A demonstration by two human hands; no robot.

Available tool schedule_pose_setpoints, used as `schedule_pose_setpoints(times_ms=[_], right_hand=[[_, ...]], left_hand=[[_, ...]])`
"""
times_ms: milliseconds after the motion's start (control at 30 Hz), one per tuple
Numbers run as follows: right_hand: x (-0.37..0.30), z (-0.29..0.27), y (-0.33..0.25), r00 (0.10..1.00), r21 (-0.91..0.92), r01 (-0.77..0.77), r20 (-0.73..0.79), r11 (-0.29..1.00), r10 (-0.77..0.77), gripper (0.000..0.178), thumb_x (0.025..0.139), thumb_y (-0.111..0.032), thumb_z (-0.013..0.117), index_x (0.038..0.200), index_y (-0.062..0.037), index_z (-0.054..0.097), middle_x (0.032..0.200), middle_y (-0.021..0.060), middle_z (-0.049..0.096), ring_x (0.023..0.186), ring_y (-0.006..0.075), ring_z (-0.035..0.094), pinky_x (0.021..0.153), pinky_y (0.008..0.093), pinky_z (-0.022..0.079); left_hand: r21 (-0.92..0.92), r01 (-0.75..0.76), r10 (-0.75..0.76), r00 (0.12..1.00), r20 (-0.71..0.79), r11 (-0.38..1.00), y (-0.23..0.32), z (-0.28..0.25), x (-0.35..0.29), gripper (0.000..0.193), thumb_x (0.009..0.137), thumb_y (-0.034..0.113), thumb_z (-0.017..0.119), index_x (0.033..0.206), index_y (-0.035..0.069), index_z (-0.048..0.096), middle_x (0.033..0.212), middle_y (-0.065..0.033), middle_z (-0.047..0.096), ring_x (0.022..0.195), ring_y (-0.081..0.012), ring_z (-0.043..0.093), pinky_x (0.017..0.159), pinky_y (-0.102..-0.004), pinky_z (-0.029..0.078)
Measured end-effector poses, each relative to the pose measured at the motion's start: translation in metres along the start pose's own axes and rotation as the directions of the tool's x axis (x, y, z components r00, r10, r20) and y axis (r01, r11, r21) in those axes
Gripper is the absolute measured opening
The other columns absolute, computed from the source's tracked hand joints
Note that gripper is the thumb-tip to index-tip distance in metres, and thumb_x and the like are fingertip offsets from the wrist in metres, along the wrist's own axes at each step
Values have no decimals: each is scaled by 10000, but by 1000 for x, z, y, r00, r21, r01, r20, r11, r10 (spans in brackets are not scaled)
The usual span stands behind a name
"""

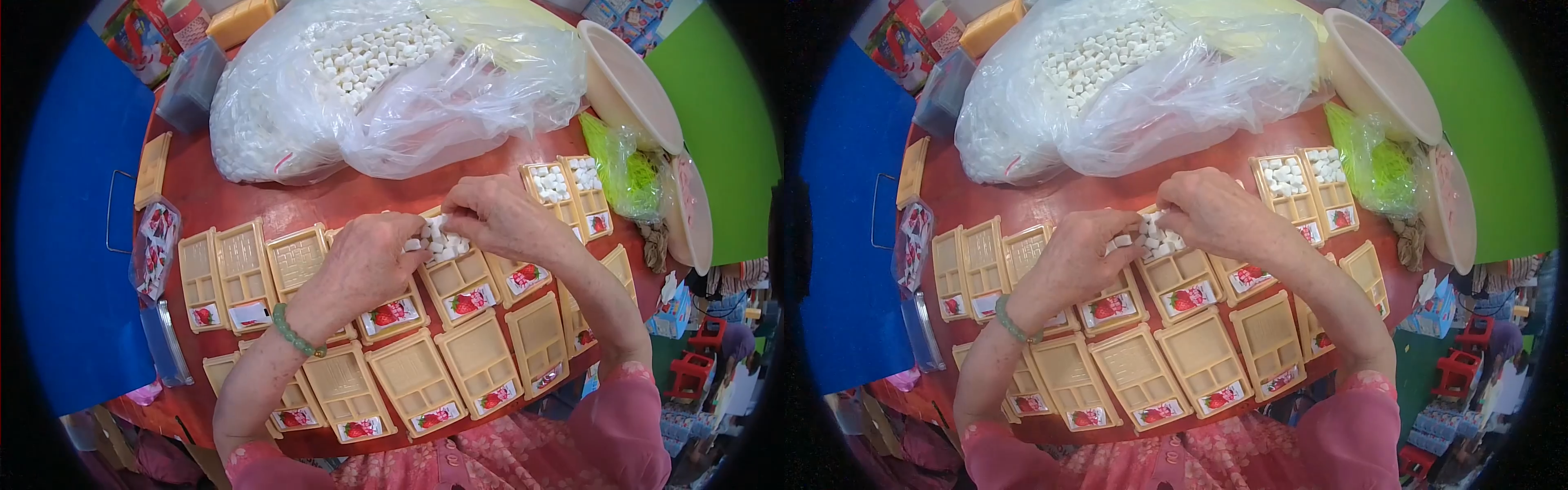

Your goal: Applying stickers to plastic trays and filling compartments with small white parts.

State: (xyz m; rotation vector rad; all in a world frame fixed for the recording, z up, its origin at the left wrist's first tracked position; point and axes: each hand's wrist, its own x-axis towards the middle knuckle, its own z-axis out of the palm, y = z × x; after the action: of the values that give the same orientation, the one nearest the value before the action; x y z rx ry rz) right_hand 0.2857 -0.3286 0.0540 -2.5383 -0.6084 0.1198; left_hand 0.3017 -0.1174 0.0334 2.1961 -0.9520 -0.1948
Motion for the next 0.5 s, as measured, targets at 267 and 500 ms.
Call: schedule_pose_setpoints(times_ms=[267, 500], right_hand=[[-10, 0, -2, 999, 41, 23, -36, 999, -21, 109, 827, -91, 628, 868, 9, 643, 770, 127, 587, 747, 294, 601, 670, 377, 467], [-9, -5, -5, 994, 89, -103, 36, 991, 100, 155, 840, -109, 583, 847, 33, 643, 845, 166, 598, 826, 349, 602, 748, 424, 478]], left_hand=[[-136, 153, -155, 988, 0, 979, 3, 0, 2, 388, 698, 175, 784, 979, 7, 574, 734, -157, 621, 710, -307, 633, 651, -382, 481], [-151, 268, -246, 958, 147, 951, 9, -5, 6, 348, 700, 173, 778, 915, 16, 553, 753, -156, 615, 710, -292, 621, 631, -380, 471]])
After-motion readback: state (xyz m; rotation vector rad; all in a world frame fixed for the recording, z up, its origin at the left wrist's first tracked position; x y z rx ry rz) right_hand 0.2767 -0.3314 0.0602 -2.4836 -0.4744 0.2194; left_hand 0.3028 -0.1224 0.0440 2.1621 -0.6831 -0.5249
